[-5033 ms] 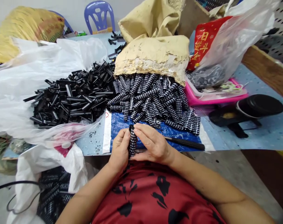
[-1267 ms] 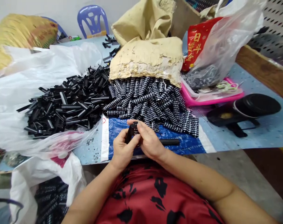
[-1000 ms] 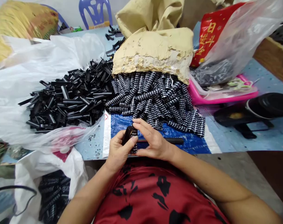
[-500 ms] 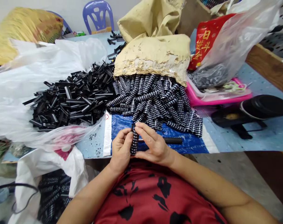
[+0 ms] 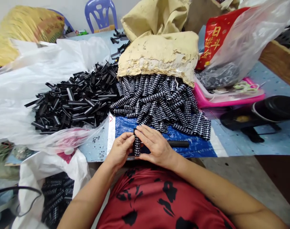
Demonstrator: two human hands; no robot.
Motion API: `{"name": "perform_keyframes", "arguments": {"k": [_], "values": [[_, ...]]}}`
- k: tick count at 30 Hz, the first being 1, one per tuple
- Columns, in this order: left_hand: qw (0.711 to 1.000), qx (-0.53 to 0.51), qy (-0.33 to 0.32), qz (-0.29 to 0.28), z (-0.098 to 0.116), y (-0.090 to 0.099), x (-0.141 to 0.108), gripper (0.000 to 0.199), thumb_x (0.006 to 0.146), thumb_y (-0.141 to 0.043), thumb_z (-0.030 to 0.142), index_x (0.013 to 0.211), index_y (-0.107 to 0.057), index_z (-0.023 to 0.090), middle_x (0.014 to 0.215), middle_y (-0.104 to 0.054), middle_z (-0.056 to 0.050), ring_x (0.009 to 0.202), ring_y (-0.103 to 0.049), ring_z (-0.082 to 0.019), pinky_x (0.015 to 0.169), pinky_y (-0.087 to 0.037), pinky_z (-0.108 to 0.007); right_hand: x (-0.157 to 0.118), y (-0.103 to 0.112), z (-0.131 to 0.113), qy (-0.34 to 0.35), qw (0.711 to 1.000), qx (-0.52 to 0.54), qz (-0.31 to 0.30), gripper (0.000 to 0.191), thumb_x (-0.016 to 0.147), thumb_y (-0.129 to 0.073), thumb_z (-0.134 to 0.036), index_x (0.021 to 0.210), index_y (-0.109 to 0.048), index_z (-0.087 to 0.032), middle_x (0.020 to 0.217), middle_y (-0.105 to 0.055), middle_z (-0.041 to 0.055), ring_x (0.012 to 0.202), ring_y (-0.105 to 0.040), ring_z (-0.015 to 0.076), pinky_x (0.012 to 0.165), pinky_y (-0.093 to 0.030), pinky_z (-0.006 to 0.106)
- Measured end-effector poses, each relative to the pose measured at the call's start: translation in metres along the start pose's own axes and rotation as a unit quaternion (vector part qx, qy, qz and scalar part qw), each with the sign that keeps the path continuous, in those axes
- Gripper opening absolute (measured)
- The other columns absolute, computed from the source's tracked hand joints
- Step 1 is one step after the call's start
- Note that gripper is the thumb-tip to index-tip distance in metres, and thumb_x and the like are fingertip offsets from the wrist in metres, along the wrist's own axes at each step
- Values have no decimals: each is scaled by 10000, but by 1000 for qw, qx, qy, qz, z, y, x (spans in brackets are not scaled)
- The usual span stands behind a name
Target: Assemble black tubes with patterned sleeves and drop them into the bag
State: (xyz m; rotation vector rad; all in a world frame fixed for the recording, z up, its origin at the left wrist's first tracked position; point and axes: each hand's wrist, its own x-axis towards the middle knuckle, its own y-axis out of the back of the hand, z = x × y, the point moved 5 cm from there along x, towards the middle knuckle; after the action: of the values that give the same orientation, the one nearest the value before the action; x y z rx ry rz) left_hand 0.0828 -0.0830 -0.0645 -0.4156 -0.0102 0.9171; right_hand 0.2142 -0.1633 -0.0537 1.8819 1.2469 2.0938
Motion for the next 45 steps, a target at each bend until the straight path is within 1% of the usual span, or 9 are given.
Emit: {"name": "perform_keyframes", "arguments": {"k": [3, 6, 10, 13, 24, 28, 32, 37, 45], "values": [[1000, 23, 12, 4, -1, 5, 4, 552, 681, -934, 510, 993, -606, 195, 770, -689, 6, 671, -695, -173, 594, -564, -270, -5, 3, 3, -4, 1000, 20, -2, 1049, 905, -674, -692, 1661, -255, -98, 1563, -500, 210, 1511, -430, 336, 1215, -439, 507], [976, 170, -117, 65, 13, 28, 7, 438, 788, -834, 524, 985, -611, 203, 807, -671, 8, 686, -654, -149, 651, -538, -277, -25, 12, 13, -38, 999, -8, -19, 871, 944, -671, -619, 1559, -406, -62, 1497, -552, 219, 1465, -471, 332, 1195, -437, 493], [820, 507, -244, 107, 36, 56, 8, 193, 882, -732, 368, 981, -715, 203, 879, -699, -22, 785, -614, -155, 787, -472, -304, -53, 21, 25, -82, 984, -144, -69, 158, 1020, -623, -248, 1131, -671, -145, 1086, -701, 97, 1026, -635, 235, 889, -491, 364], [763, 614, -182, 82, 42, 67, 16, 181, 853, -771, 360, 946, -754, 206, 876, -710, -33, 808, -620, -181, 757, -435, -306, -50, 24, 25, -73, 980, -176, -60, 124, 1031, -584, -209, 1077, -655, -118, 987, -675, 95, 900, -597, 214, 812, -455, 345], [773, 612, -148, 77, 35, 66, 23, 305, 840, -772, 479, 911, -710, 190, 749, -618, 1, 675, -518, -143, 661, -358, -282, -9, 8, 50, -151, 966, -206, -44, 347, 1120, -380, -350, 933, -596, -152, 688, -586, 20, 593, -559, 161, 606, -346, 316], [790, 596, -132, 58, 35, 68, 26, 338, 858, -736, 528, 881, -695, 193, 717, -597, 7, 662, -509, -145, 641, -338, -279, -1, 19, 47, -205, 971, -84, -85, 371, 1109, -420, -470, 1150, -622, -162, 909, -714, 49, 754, -663, 172, 660, -410, 294], [789, 598, -126, 61, 36, 70, 28, 367, 853, -736, 542, 796, -656, 188, 694, -584, 6, 651, -499, -145, 627, -323, -278, 9, 31, 26, -171, 972, 57, -148, 332, 1096, -475, -457, 976, -648, -201, 891, -671, 22, 772, -628, 133, 706, -456, 269], [791, 597, -122, 58, 34, 66, 26, 328, 863, -741, 520, 878, -690, 196, 718, -607, 5, 643, -505, -143, 624, -328, -274, 6, 38, 13, -140, 987, -76, -19, 254, 1099, -454, -281, 1179, -655, -146, 969, -690, 75, 855, -646, 165, 775, -486, 290], [808, 583, -80, 29, 45, 63, 39, 346, 743, -825, 430, 702, -578, 192, 631, -540, 32, 592, -447, -126, 587, -294, -271, 5, 24, -3, -99, 987, -102, -71, 221, 1089, -500, -279, 1172, -671, -166, 874, -698, 27, 735, -632, 135, 707, -460, 289]]}}
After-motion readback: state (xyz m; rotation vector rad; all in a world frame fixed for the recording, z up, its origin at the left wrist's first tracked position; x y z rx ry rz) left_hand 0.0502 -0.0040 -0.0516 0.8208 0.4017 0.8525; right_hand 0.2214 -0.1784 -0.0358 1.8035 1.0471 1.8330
